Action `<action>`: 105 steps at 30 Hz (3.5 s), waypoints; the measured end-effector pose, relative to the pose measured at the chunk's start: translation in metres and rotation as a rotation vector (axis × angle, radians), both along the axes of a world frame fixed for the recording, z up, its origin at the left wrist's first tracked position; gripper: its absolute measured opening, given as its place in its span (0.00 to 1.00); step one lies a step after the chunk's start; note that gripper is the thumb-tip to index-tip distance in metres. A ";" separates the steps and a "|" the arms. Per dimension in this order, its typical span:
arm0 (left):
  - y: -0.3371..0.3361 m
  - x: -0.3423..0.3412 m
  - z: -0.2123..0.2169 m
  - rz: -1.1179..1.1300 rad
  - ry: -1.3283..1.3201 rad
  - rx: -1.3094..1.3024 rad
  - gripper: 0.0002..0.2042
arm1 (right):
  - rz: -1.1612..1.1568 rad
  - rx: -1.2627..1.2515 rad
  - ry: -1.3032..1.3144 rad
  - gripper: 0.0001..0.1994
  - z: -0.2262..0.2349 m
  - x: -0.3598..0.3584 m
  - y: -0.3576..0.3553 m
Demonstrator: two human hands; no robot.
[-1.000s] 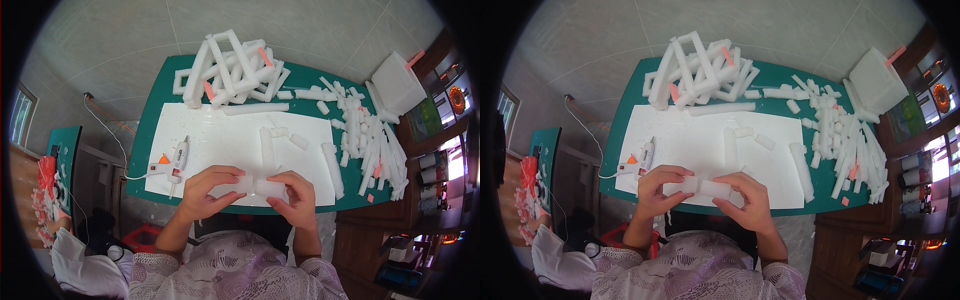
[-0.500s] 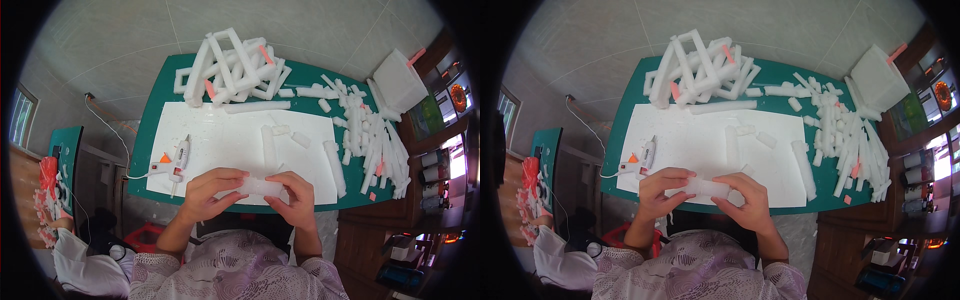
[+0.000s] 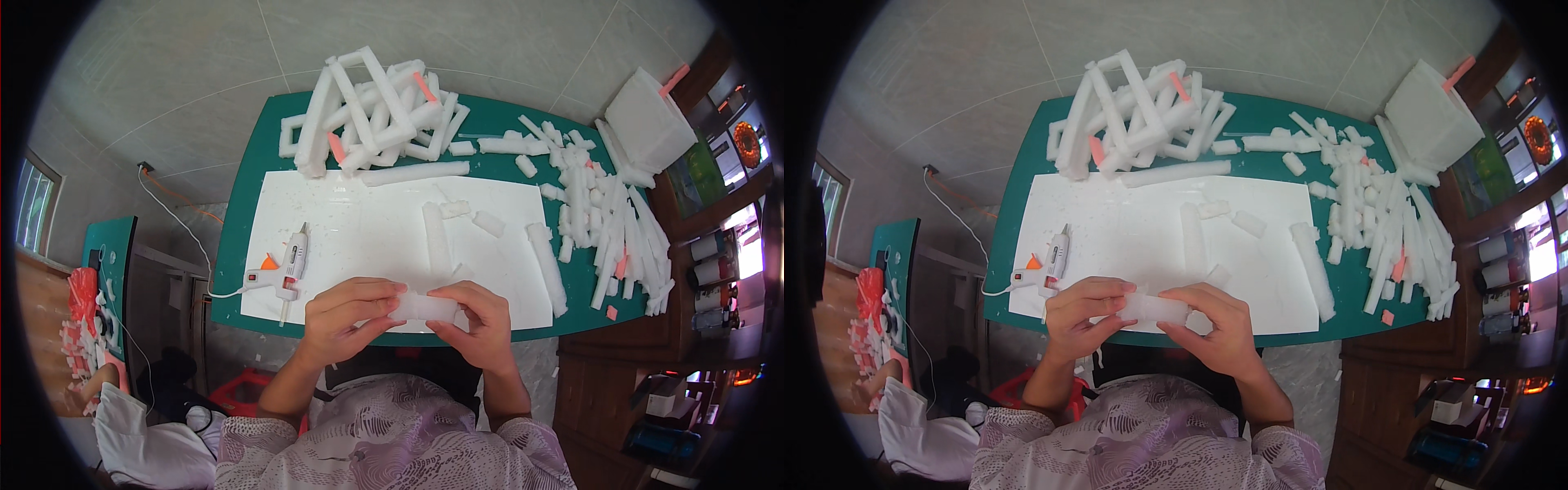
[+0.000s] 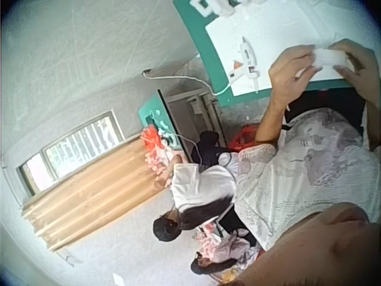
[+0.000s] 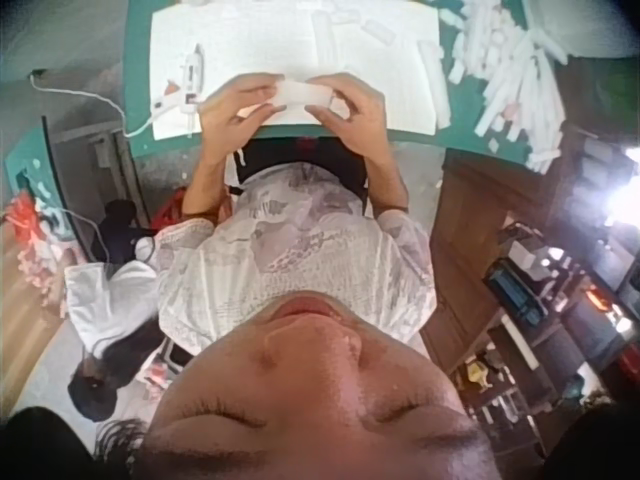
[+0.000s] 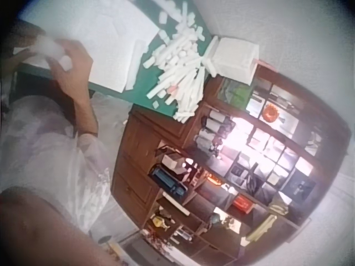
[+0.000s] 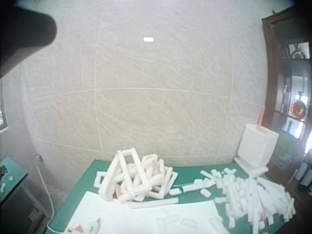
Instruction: Glue small white foam pieces together to form a structure using a hot glue gun.
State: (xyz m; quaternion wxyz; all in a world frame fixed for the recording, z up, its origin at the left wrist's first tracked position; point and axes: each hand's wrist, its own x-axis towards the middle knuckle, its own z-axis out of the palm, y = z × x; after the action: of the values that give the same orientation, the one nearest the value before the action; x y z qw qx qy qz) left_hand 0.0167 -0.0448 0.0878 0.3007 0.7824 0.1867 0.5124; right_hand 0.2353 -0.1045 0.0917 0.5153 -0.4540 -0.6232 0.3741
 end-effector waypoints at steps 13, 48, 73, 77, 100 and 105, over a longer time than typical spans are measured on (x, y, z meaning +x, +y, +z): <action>-0.002 0.000 -0.002 -0.004 -0.003 -0.020 0.13 | -0.009 -0.012 0.025 0.16 -0.004 -0.004 -0.002; -0.005 -0.006 -0.013 -0.052 -0.148 -0.230 0.15 | -0.019 0.057 -0.034 0.23 0.006 -0.008 -0.002; -0.009 -0.001 -0.018 -0.019 -0.137 -0.229 0.16 | -0.081 0.082 -0.043 0.17 0.000 -0.013 -0.002; -0.010 -0.001 -0.018 -0.020 -0.124 -0.222 0.16 | -0.080 0.085 -0.051 0.16 0.000 -0.013 -0.003; -0.025 0.010 -0.041 -0.093 -0.155 -0.500 0.18 | -0.087 -0.147 0.125 0.14 -0.028 -0.004 -0.014; -0.026 0.006 -0.073 -0.162 -0.171 -0.722 0.20 | -0.091 -0.336 0.259 0.14 -0.067 -0.008 -0.013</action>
State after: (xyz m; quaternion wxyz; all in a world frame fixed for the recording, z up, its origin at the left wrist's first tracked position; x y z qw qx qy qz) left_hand 0.0225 -0.0709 0.0148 0.6109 0.5928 0.2671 0.4516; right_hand 0.2274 -0.1179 0.0244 0.5244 -0.5096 -0.4595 0.5042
